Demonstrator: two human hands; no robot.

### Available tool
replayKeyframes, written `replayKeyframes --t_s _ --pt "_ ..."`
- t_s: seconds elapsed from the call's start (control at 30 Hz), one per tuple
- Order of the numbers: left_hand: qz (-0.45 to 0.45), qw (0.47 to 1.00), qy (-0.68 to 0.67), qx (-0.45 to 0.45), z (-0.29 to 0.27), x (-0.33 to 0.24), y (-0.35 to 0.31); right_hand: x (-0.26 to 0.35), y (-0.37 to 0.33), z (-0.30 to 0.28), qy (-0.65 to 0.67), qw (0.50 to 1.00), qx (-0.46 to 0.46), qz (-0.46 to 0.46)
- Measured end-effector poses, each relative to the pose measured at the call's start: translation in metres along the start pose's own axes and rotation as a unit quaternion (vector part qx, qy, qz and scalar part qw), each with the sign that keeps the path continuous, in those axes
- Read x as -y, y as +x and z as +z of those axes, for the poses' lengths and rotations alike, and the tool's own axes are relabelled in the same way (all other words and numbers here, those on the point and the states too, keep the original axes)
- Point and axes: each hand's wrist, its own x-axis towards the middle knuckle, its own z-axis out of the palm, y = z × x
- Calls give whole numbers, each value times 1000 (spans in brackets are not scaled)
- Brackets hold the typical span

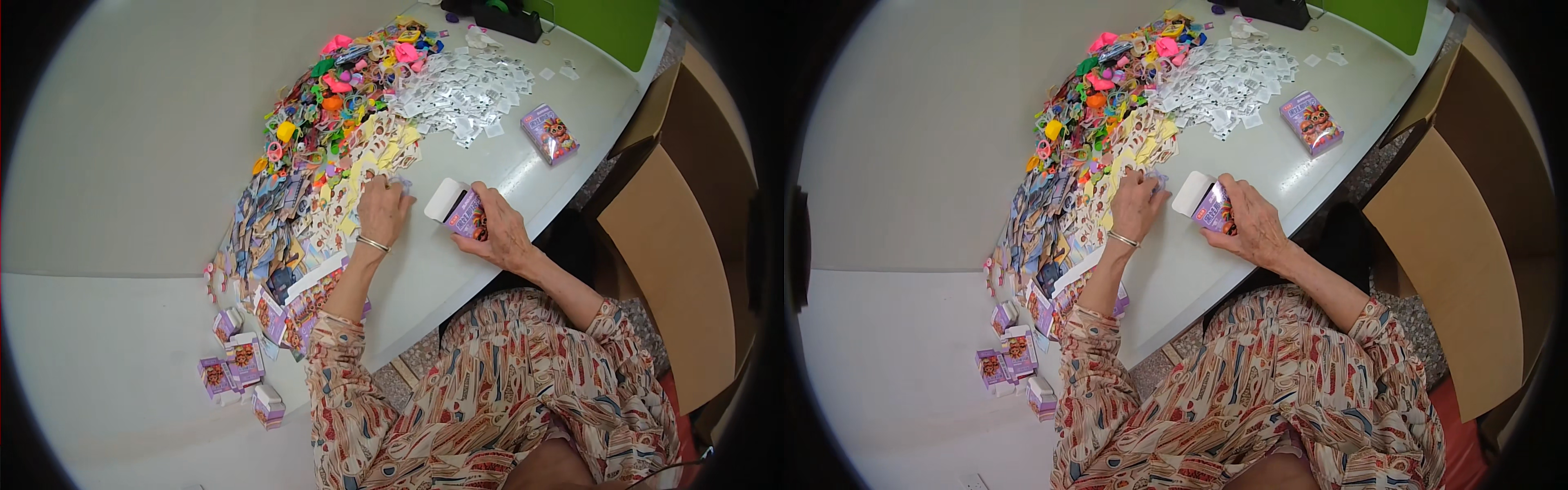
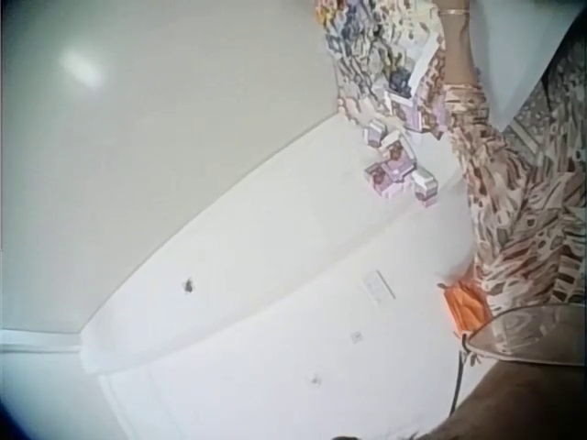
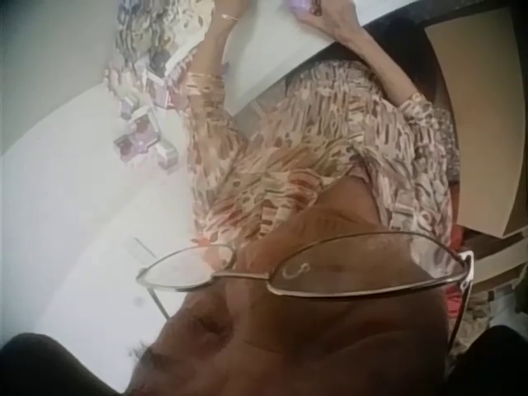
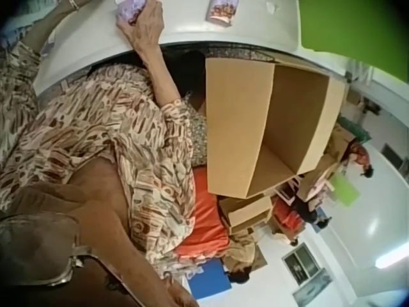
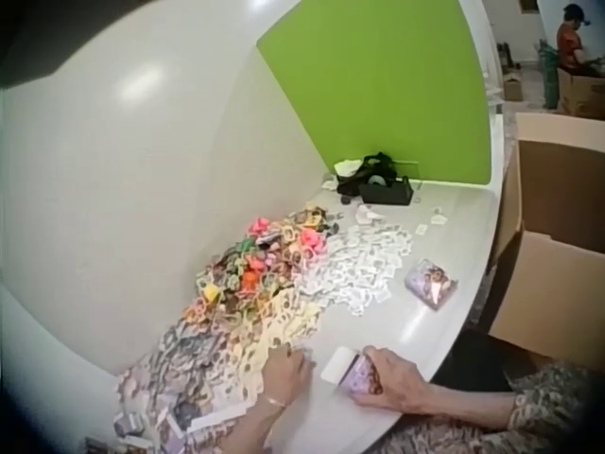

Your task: Putting small colorful toys into small purple plastic bags at a workstation.

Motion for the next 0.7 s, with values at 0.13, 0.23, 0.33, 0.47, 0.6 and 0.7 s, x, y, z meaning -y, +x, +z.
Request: replayKeyframes --t_s 0.13,0.23,0.33,0.47,0.6,0.7 --pt "-47 996 -71 -20 -1 32 1 8 2 1 10 1000 -8 -25" --pt "-192 925 -326 25 -39 28 22 -3 -1 -4 -5 1000 -15 -18" --pt "-282 855 -429 74 -84 25 22 1 2 -3 2 1000 18 0" --pt "-240 814 -513 133 -108 -4 27 6 6 3 2 999 35 -15" --pt "-235 784 -520 244 -108 -38 37 9 7 0 13 999 40 -24" --pt "-201 791 -489 307 -95 -48 42 12 6 -5 40 997 60 -1"
